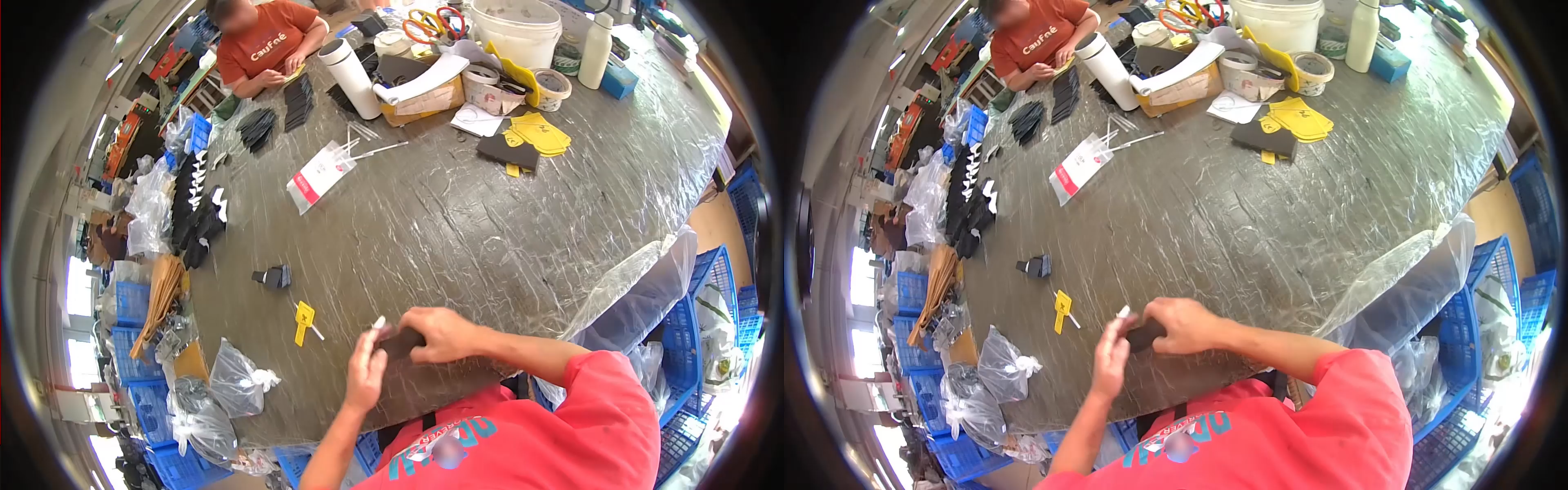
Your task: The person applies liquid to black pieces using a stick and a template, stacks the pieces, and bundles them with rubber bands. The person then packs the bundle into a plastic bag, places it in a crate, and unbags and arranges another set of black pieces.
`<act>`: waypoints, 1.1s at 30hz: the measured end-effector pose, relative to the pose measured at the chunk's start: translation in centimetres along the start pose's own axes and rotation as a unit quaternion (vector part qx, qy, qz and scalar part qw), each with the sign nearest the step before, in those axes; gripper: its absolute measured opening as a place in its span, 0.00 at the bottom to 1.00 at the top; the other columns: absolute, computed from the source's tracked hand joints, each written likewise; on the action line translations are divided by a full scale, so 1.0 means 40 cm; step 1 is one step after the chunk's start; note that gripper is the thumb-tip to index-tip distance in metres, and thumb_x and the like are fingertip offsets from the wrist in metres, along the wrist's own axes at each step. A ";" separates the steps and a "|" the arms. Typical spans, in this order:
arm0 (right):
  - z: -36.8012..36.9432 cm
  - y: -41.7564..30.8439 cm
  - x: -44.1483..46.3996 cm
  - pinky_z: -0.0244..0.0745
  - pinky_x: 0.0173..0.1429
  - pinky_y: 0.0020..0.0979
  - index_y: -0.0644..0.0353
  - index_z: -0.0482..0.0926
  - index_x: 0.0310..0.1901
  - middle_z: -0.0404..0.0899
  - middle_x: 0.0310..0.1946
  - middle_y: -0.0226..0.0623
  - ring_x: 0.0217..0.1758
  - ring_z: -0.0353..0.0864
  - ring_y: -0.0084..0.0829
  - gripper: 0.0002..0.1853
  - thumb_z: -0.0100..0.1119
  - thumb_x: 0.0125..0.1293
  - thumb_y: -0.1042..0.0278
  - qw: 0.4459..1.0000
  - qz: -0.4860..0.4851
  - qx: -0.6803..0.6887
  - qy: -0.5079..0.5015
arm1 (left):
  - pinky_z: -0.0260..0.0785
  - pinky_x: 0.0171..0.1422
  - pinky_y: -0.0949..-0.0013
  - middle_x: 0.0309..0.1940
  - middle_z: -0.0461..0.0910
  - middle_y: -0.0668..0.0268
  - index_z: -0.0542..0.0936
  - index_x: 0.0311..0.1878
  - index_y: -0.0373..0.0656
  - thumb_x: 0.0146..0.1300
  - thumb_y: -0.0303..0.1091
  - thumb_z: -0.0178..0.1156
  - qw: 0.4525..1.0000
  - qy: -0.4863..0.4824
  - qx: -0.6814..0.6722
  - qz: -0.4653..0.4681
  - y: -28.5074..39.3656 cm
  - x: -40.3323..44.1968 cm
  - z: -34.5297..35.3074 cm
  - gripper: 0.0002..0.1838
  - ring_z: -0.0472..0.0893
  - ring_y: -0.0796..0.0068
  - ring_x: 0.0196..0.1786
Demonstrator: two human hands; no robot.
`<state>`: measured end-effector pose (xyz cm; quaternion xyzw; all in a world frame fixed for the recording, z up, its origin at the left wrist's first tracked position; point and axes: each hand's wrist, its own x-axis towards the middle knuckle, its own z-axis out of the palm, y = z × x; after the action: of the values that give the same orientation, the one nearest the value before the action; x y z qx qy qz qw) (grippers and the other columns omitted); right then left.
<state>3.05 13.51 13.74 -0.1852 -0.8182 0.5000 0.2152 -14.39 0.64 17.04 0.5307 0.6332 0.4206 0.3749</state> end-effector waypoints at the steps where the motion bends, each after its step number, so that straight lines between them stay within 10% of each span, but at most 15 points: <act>1: -0.036 0.017 -0.004 0.77 0.49 0.42 0.64 0.78 0.46 0.81 0.40 0.49 0.45 0.82 0.48 0.22 0.66 0.48 0.65 0.999 0.039 0.002 0.007 | 0.66 0.67 0.65 0.59 0.75 0.59 0.71 0.65 0.33 0.70 0.26 0.51 0.999 0.006 0.002 0.038 0.001 0.059 -0.010 0.21 0.77 0.62 0.59; 5: -0.170 0.066 -0.021 0.76 0.50 0.37 0.61 0.80 0.50 0.82 0.37 0.46 0.44 0.82 0.40 0.23 0.63 0.49 0.64 0.981 0.139 0.130 0.021 | 0.69 0.54 0.71 0.45 0.77 0.64 0.79 0.54 0.37 0.70 0.26 0.54 0.988 -0.060 0.106 0.096 0.064 0.389 0.036 0.13 0.77 0.75 0.47; 9: -0.213 0.133 -0.048 0.69 0.53 0.26 0.61 0.79 0.50 0.79 0.41 0.27 0.46 0.75 0.22 0.24 0.62 0.47 0.69 0.929 0.149 0.335 0.054 | 0.72 0.52 0.62 0.41 0.79 0.55 0.81 0.46 0.39 0.64 0.25 0.55 0.962 -0.057 0.165 0.210 0.009 0.759 0.207 0.10 0.81 0.57 0.45; 14: -0.255 0.151 -0.033 0.68 0.55 0.25 0.60 0.79 0.51 0.78 0.42 0.27 0.47 0.73 0.21 0.23 0.62 0.49 0.70 0.892 0.179 0.405 0.091 | 0.66 0.57 0.50 0.46 0.72 0.56 0.74 0.49 0.41 0.59 0.27 0.60 0.925 0.039 0.334 0.177 0.006 0.990 0.396 0.14 0.73 0.52 0.55; 22: -0.272 0.145 -0.023 0.67 0.55 0.24 0.59 0.79 0.49 0.77 0.41 0.26 0.46 0.74 0.20 0.23 0.62 0.47 0.70 0.866 0.217 0.439 0.102 | 0.64 0.50 0.49 0.47 0.71 0.55 0.71 0.46 0.41 0.61 0.28 0.61 0.876 0.037 0.406 0.258 -0.054 1.074 0.401 0.12 0.72 0.50 0.52; 29: -0.276 0.165 -0.032 0.65 0.56 0.24 0.60 0.78 0.48 0.76 0.42 0.24 0.48 0.72 0.20 0.25 0.62 0.44 0.66 0.897 0.153 0.374 0.179 | 0.67 0.44 0.49 0.36 0.75 0.51 0.70 0.40 0.38 0.63 0.25 0.57 0.936 0.069 0.188 0.289 -0.036 1.003 0.351 0.06 0.77 0.46 0.41; 33: -0.291 0.194 -0.024 0.62 0.71 0.39 0.61 0.80 0.52 0.72 0.63 0.43 0.68 0.68 0.36 0.25 0.61 0.49 0.63 0.865 0.007 0.369 0.339 | 0.71 0.53 0.59 0.42 0.78 0.53 0.77 0.47 0.38 0.67 0.30 0.55 0.965 -0.071 0.147 0.203 0.068 0.744 0.245 0.09 0.80 0.53 0.45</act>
<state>10.79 24.96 11.34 -0.2566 -0.4489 0.6734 0.5284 -9.04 31.57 15.14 0.7261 0.5387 0.3512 0.2433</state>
